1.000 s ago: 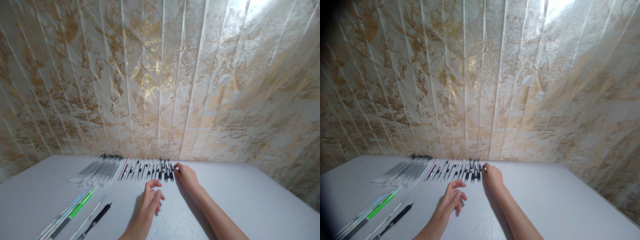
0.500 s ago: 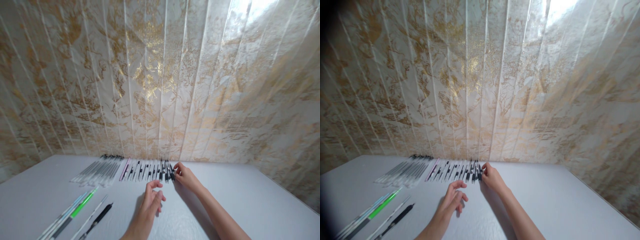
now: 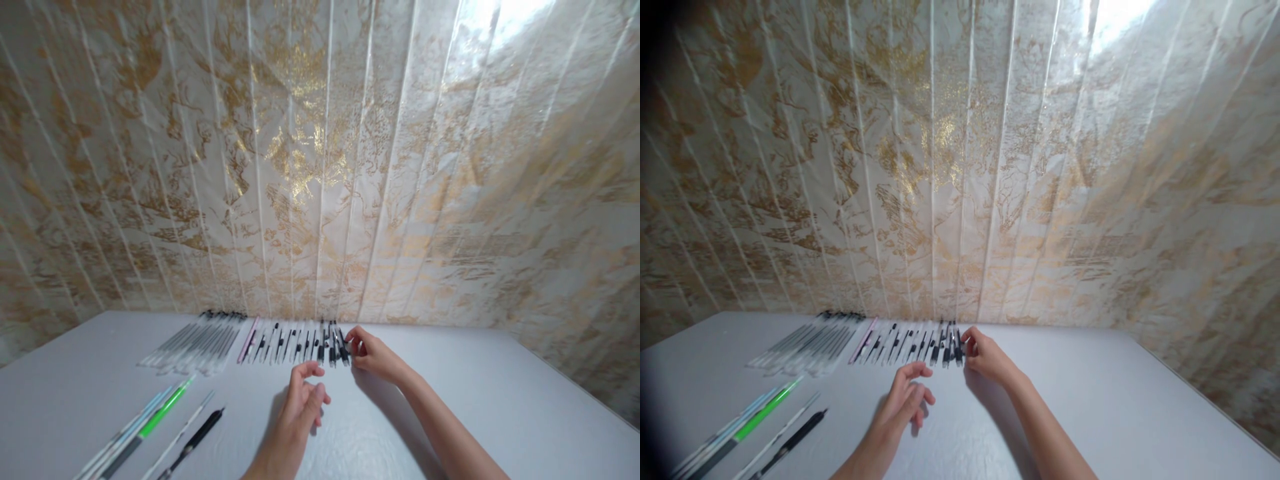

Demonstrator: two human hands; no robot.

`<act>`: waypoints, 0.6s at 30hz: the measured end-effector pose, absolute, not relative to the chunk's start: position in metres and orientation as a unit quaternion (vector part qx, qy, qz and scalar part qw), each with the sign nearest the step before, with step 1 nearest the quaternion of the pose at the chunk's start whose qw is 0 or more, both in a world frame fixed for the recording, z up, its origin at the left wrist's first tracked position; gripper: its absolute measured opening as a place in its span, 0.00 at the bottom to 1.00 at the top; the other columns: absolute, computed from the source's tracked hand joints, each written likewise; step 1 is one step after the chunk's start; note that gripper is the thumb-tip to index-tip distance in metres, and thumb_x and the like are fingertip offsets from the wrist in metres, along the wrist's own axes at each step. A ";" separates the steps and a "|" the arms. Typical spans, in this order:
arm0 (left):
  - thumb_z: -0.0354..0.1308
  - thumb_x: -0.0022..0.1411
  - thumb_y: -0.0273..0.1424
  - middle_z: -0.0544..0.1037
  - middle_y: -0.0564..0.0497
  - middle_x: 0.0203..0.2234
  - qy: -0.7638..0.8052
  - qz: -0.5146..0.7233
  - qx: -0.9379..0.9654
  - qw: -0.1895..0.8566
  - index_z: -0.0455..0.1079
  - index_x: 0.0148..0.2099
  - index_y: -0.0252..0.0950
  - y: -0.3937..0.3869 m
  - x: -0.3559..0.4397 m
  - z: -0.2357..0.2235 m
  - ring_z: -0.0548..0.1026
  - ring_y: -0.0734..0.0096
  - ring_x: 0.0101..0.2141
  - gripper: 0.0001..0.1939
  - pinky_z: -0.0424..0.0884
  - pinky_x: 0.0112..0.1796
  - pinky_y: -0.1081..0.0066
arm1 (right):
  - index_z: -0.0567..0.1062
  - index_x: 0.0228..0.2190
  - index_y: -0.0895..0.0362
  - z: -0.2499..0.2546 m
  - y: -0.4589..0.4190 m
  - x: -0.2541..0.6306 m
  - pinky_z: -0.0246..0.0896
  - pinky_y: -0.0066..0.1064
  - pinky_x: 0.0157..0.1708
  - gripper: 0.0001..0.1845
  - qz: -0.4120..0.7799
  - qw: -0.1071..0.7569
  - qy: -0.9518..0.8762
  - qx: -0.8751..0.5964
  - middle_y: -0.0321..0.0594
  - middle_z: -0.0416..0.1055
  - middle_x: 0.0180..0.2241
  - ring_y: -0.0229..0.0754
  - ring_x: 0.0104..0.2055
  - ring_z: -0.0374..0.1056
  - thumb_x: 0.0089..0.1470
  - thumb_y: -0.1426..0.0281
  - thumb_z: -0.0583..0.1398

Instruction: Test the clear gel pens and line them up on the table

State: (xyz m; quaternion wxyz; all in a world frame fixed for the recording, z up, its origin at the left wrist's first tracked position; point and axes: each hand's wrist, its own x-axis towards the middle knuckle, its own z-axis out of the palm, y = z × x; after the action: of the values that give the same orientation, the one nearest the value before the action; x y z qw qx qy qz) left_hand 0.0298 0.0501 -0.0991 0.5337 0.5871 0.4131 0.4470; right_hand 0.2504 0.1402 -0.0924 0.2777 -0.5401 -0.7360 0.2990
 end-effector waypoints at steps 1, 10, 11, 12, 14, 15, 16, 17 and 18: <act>0.46 0.62 0.54 0.71 0.51 0.31 0.413 0.447 0.588 0.533 0.57 0.51 0.38 0.050 0.030 -0.099 0.67 0.70 0.27 0.27 0.64 0.32 0.69 | 0.68 0.38 0.56 -0.092 0.140 0.251 0.52 0.24 0.25 0.21 0.312 0.274 -0.742 -0.526 0.27 0.63 0.24 0.33 0.24 0.57 0.37 0.82 0.56; 0.45 0.62 0.54 0.70 0.52 0.30 0.414 0.450 0.582 0.537 0.55 0.51 0.39 0.051 0.031 -0.102 0.66 0.70 0.26 0.27 0.62 0.31 0.69 | 0.73 0.36 0.56 -0.094 0.140 0.251 0.47 0.24 0.24 0.17 0.372 0.262 -0.751 -0.479 0.25 0.57 0.20 0.33 0.23 0.53 0.40 0.76 0.61; 0.45 0.62 0.54 0.70 0.52 0.30 0.413 0.446 0.585 0.537 0.55 0.51 0.39 0.051 0.031 -0.103 0.66 0.70 0.27 0.27 0.63 0.32 0.68 | 0.72 0.36 0.56 -0.095 0.141 0.251 0.47 0.24 0.23 0.16 0.372 0.263 -0.748 -0.483 0.25 0.58 0.20 0.33 0.23 0.53 0.40 0.75 0.62; 0.45 0.62 0.54 0.70 0.52 0.30 0.411 0.441 0.588 0.539 0.55 0.51 0.39 0.051 0.030 -0.103 0.66 0.70 0.27 0.27 0.63 0.32 0.68 | 0.72 0.35 0.56 -0.095 0.140 0.250 0.47 0.24 0.24 0.16 0.370 0.264 -0.746 -0.487 0.25 0.58 0.20 0.33 0.23 0.53 0.39 0.75 0.62; 0.45 0.62 0.55 0.70 0.52 0.30 0.409 0.438 0.589 0.542 0.55 0.51 0.39 0.052 0.030 -0.104 0.66 0.69 0.27 0.27 0.63 0.32 0.68 | 0.71 0.34 0.56 -0.096 0.140 0.249 0.47 0.24 0.24 0.15 0.358 0.265 -0.742 -0.501 0.26 0.59 0.20 0.33 0.23 0.54 0.39 0.74 0.63; 0.45 0.61 0.55 0.70 0.52 0.30 0.410 0.440 0.585 0.543 0.55 0.51 0.39 0.052 0.031 -0.104 0.66 0.69 0.27 0.27 0.63 0.32 0.68 | 0.71 0.33 0.55 -0.096 0.140 0.248 0.47 0.24 0.24 0.14 0.349 0.267 -0.739 -0.511 0.26 0.60 0.20 0.33 0.23 0.54 0.40 0.74 0.63; 0.45 0.61 0.55 0.70 0.52 0.30 0.413 0.445 0.581 0.543 0.55 0.51 0.39 0.051 0.031 -0.104 0.66 0.69 0.27 0.28 0.63 0.31 0.68 | 0.71 0.33 0.55 -0.096 0.139 0.247 0.47 0.24 0.25 0.14 0.341 0.269 -0.735 -0.521 0.26 0.60 0.20 0.33 0.24 0.55 0.40 0.74 0.64; 0.46 0.61 0.55 0.70 0.52 0.31 0.416 0.451 0.575 0.541 0.55 0.51 0.39 0.051 0.032 -0.104 0.66 0.70 0.27 0.28 0.63 0.31 0.68 | 0.71 0.33 0.55 -0.096 0.139 0.247 0.47 0.24 0.25 0.13 0.334 0.270 -0.732 -0.528 0.26 0.61 0.21 0.33 0.24 0.55 0.40 0.73 0.64; 0.46 0.60 0.55 0.71 0.51 0.31 0.419 0.457 0.569 0.540 0.56 0.51 0.39 0.050 0.032 -0.104 0.66 0.70 0.27 0.28 0.63 0.31 0.68 | 0.71 0.32 0.55 -0.097 0.139 0.246 0.48 0.24 0.25 0.13 0.332 0.273 -0.729 -0.533 0.26 0.62 0.21 0.33 0.24 0.56 0.40 0.73 0.64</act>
State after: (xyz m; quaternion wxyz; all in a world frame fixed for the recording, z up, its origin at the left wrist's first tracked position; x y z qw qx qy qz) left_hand 0.0324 0.0503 -0.1035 0.5397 0.5694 0.4188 0.4573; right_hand 0.2459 0.1393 -0.0967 0.2729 -0.5329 -0.7288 0.3323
